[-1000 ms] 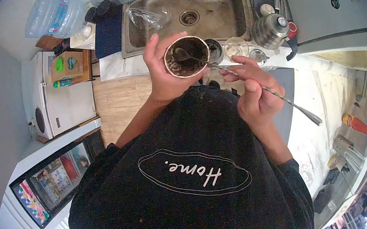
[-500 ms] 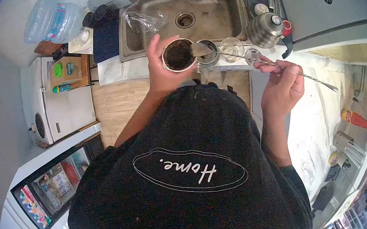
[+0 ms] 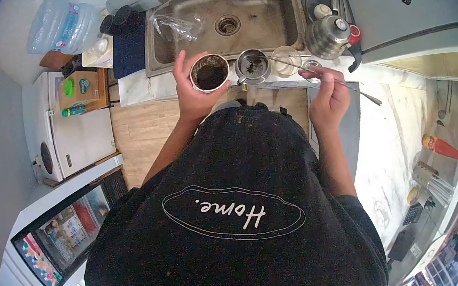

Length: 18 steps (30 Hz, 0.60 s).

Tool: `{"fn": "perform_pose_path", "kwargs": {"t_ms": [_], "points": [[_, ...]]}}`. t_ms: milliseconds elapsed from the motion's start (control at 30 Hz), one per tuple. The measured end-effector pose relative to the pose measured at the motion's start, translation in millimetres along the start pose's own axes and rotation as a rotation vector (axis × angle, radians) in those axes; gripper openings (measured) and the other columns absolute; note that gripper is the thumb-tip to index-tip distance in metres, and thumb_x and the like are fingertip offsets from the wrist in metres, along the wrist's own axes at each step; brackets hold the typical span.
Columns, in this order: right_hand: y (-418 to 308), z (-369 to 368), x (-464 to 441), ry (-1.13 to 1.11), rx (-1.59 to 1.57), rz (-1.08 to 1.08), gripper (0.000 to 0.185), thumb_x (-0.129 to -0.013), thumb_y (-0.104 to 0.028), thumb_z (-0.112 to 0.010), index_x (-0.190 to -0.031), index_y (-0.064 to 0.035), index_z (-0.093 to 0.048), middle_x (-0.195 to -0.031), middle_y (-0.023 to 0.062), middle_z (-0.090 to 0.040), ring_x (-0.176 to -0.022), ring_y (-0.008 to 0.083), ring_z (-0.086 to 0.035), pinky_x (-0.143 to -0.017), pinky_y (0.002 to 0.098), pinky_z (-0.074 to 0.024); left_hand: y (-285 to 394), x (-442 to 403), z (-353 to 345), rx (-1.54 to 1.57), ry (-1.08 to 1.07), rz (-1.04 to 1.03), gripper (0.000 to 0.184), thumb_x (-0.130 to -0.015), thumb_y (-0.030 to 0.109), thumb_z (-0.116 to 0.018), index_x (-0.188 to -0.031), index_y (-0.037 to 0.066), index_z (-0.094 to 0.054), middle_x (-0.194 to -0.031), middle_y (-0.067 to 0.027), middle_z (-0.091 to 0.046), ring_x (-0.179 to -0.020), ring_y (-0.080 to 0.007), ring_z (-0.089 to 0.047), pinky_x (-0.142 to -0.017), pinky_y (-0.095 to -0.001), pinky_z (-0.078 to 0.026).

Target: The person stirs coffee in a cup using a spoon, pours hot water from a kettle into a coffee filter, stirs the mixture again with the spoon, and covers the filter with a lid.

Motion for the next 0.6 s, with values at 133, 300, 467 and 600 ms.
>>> {"fn": "perform_pose_path", "kwargs": {"t_ms": [133, 300, 467, 600], "points": [[1.5, -5.5, 4.0, -0.080, -0.002, 0.006, 0.035, -0.113, -0.021, -0.035, -0.113, 0.0072, -0.057, -0.101, 0.0242, -0.071, -0.099, 0.0330, -0.072, -0.099, 0.0427, -0.0532, 0.0, 2.0, 2.2, 0.008, 0.062, -0.039, 0.113, -0.068, 0.010, -0.095, -0.154, 0.000, -0.022, -0.133, -0.0221, -0.062, -0.120, -0.0309, -0.065, -0.103, -0.0403, -0.053], [-14.2, 1.3, 0.1, 0.028, -0.054, -0.003, 0.035, -0.113, -0.019, -0.033, -0.112, 0.0086, -0.055, -0.097, 0.0241, -0.070, -0.098, 0.0344, -0.072, -0.098, 0.0457, -0.0548, -0.8, 1.9, 2.0, 0.007, -0.007, 0.005, 0.117, -0.070, 0.008, -0.094, -0.155, 0.002, -0.014, -0.137, -0.0219, -0.057, -0.124, -0.0287, -0.061, -0.107, -0.0407, -0.049], [-41.6, 11.9, -11.6, 0.187, -0.313, 0.091, 0.034, -0.112, -0.017, -0.033, -0.107, 0.0072, -0.056, -0.088, 0.0206, -0.071, -0.085, 0.0319, -0.074, -0.087, 0.0413, -0.0582, 7.2, -4.4, -0.8, 0.001, -0.046, -0.009, 0.117, -0.070, 0.009, -0.095, -0.155, 0.002, -0.015, -0.137, -0.0222, -0.057, -0.124, -0.0285, -0.062, -0.107, -0.0403, -0.049], [-59.5, 17.1, -16.1, 0.192, -0.392, 0.156, 0.035, -0.113, -0.024, -0.036, -0.106, 0.0062, -0.053, -0.078, 0.0206, -0.069, -0.084, 0.0385, -0.074, -0.089, 0.0508, -0.0585, 24.1, -15.5, -5.0, 0.017, -0.038, -0.058, 0.113, -0.068, 0.014, -0.096, -0.153, 0.001, -0.022, -0.133, -0.0213, -0.063, -0.123, -0.0298, -0.065, -0.104, -0.0398, -0.052]]}}
Point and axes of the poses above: each hand's wrist, its own x-axis away from the middle knuckle, its own z-axis out of the back of the hand, y = z × x, the point moved 5 cm from there along -x, towards the middle knuckle
